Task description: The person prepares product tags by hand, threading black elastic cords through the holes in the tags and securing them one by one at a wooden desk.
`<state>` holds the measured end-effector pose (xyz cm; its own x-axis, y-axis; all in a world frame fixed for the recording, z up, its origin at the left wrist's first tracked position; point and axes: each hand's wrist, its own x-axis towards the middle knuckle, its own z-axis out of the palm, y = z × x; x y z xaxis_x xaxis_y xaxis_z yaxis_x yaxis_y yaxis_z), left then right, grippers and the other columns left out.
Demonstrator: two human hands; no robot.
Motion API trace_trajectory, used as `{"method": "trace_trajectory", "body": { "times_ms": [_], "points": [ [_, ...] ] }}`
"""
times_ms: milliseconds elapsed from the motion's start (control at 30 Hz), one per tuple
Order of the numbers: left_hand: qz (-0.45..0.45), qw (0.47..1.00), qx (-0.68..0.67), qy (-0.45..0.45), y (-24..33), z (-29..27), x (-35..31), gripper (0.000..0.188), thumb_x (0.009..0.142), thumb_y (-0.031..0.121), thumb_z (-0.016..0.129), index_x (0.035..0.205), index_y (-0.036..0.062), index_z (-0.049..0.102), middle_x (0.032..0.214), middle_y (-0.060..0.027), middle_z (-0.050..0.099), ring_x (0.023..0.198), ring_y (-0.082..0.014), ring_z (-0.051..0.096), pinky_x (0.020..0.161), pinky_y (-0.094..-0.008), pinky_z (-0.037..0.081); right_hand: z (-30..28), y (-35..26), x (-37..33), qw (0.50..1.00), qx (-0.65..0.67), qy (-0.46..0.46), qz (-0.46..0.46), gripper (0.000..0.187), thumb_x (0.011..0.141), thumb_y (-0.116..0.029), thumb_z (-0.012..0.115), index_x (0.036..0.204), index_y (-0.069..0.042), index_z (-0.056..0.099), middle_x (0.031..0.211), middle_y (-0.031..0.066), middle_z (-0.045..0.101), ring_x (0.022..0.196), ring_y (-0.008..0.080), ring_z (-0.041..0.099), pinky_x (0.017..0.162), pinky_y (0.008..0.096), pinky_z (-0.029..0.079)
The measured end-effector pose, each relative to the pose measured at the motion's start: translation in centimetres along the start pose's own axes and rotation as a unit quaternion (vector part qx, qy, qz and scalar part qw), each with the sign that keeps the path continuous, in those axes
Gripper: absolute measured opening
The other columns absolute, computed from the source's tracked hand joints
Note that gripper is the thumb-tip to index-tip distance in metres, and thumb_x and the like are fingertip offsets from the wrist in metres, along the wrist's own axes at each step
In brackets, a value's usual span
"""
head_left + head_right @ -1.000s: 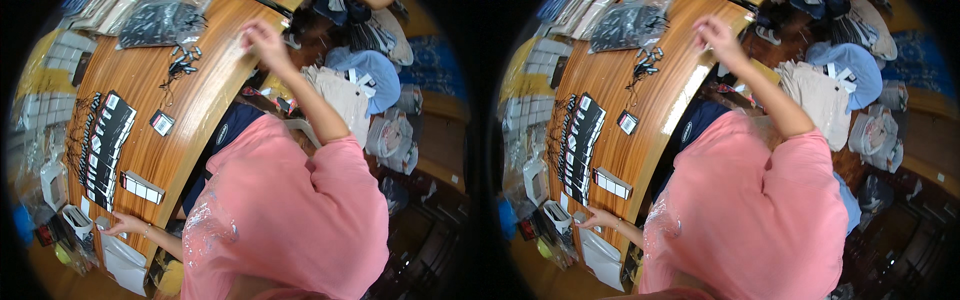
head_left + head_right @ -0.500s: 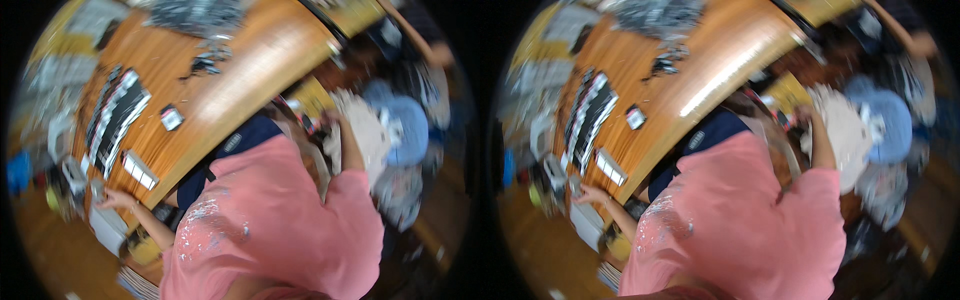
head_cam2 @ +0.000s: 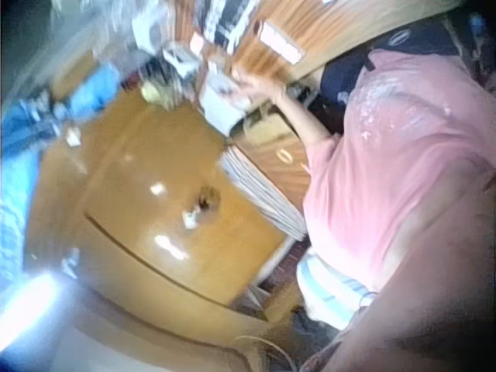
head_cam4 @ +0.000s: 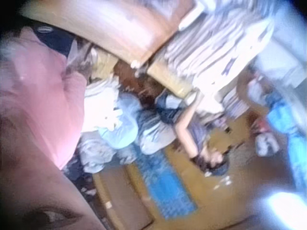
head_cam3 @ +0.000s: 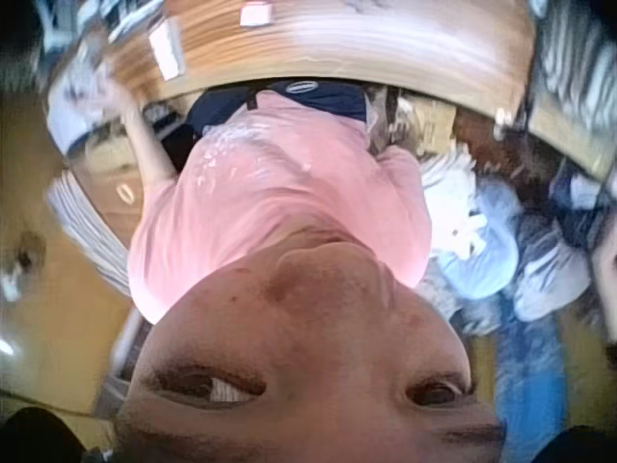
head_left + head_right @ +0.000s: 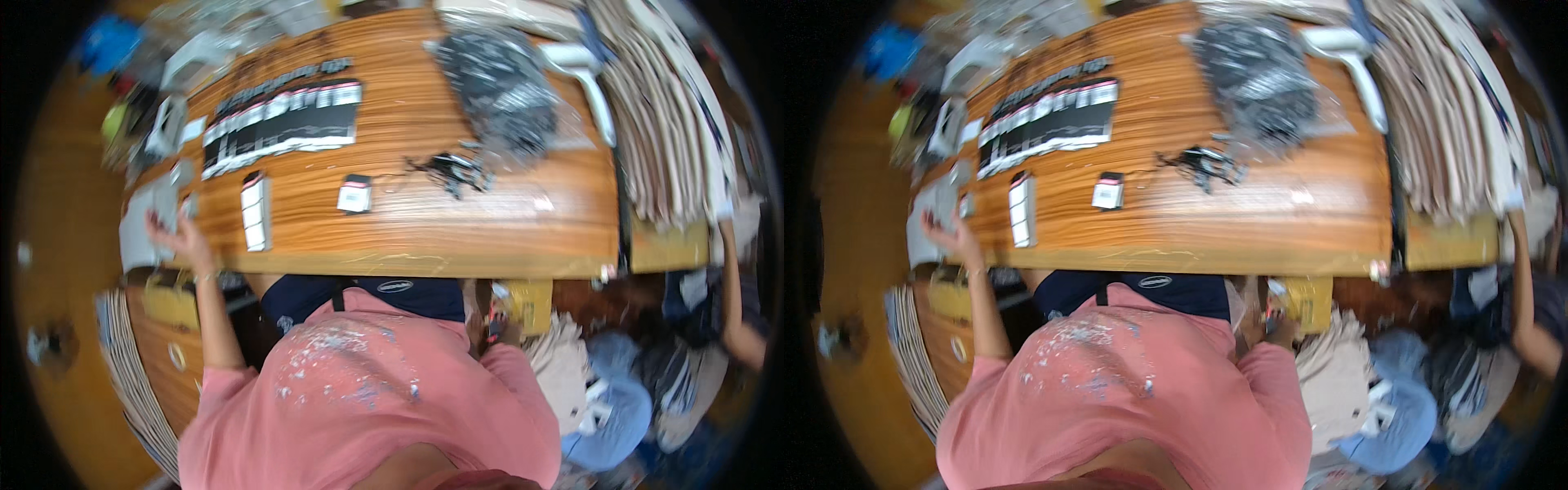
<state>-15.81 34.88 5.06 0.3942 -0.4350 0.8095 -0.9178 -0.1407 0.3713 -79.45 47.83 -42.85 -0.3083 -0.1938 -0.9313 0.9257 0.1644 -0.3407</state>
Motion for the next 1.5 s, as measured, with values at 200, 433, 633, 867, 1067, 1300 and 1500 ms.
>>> {"method": "trace_trajectory", "body": {
  "times_ms": [200, 433, 633, 867, 1067, 1300, 1500],
  "points": [
    [0.248, 0.952, -0.142, -0.112, 12.1, 2.4, 0.4, 0.054, 0.073, -0.005, 0.055, 0.122, 0.0071, 0.034, 0.118, -0.0148, 0.044, 0.109, -0.0287, 0.044, 0.091, -0.0383, 0.035, 2.1, -2.2, -0.9, 0.980, -0.192, -0.042, 0.003, 0.036, 0.082, -0.039, 0.048, 0.110, -0.017, 0.050, 0.083, 0.0056, 0.058, 0.063, 0.0240, 0.055, 0.058, 0.0415, 0.045],
    [0.297, 0.709, -0.480, -0.424, 20.6, 3.4, -10.4, 0.036, 0.072, 0.000, 0.054, 0.107, 0.0082, 0.053, 0.096, -0.0079, 0.056, 0.092, -0.0245, 0.053, 0.079, -0.0348, 0.043, 9.3, -4.7, -5.8, 0.854, -0.498, -0.147, -0.028, 0.035, 0.082, -0.034, 0.048, 0.110, -0.015, 0.050, 0.083, 0.0057, 0.058, 0.064, 0.0224, 0.055, 0.059, 0.0388, 0.045],
    [0.264, 0.858, -0.355, -0.261, 16.5, 2.5, -0.1, 0.034, 0.072, 0.011, 0.060, 0.105, 0.0050, 0.054, 0.098, -0.0069, 0.055, 0.090, -0.0213, 0.053, 0.081, -0.0354, 0.043, 13.4, -3.4, -13.3, 0.696, -0.670, -0.255, -0.046, 0.034, 0.082, -0.030, 0.049, 0.111, -0.013, 0.050, 0.083, 0.0057, 0.059, 0.066, 0.0210, 0.055, 0.059, 0.0365, 0.045],
    [0.000, 0.975, 0.019, -0.222, -12.1, 11.2, 18.1, 0.017, 0.082, 0.010, 0.048, 0.095, 0.0030, 0.057, 0.093, -0.0111, 0.059, 0.088, -0.0250, 0.057, 0.076, -0.0325, 0.045, 15.0, -1.2, -19.7, 0.554, -0.775, -0.300, -0.050, 0.033, 0.082, -0.025, 0.049, 0.112, -0.010, 0.050, 0.083, 0.0058, 0.059, 0.067, 0.0193, 0.056, 0.060, 0.0338, 0.045],
    [0.160, 0.849, 0.440, -0.244, -20.2, 16.0, 17.6, 0.027, 0.075, 0.024, 0.059, 0.096, 0.0069, 0.056, 0.091, -0.0069, 0.058, 0.092, -0.0226, 0.054, 0.074, -0.0427, 0.041, 14.7, -1.0, -23.3, 0.508, -0.817, -0.267, -0.053, 0.033, 0.082, -0.021, 0.050, 0.112, -0.008, 0.050, 0.083, 0.0058, 0.059, 0.069, 0.0179, 0.056, 0.060, 0.0315, 0.045],
    [0.022, 0.835, 0.448, -0.318, -22.4, 16.5, 19.9, 0.053, 0.071, 0.042, 0.062, 0.106, 0.0045, 0.049, 0.096, -0.0104, 0.061, 0.093, -0.0244, 0.056, 0.079, -0.0465, 0.038, 13.5, -2.0, -25.7, 0.448, -0.854, -0.263, -0.029, 0.033, 0.082, -0.016, 0.050, 0.113, -0.006, 0.050, 0.083, 0.0059, 0.059, 0.070, 0.0163, 0.056, 0.061, 0.0287, 0.045],
    [-0.117, 0.867, 0.271, -0.402, -23.9, 16.6, 22.6, 0.060, 0.062, 0.034, 0.071, 0.106, 0.0046, 0.043, 0.096, -0.0163, 0.061, 0.095, -0.0327, 0.058, 0.081, -0.0543, 0.037, 12.1, -3.2, -26.8, 0.424, -0.862, -0.276, -0.033, 0.032, 0.082, -0.011, 0.051, 0.114, -0.004, 0.050, 0.083, 0.0059, 0.060, 0.072, 0.0148, 0.057, 0.061, 0.0264, 0.045]
  ]
}}
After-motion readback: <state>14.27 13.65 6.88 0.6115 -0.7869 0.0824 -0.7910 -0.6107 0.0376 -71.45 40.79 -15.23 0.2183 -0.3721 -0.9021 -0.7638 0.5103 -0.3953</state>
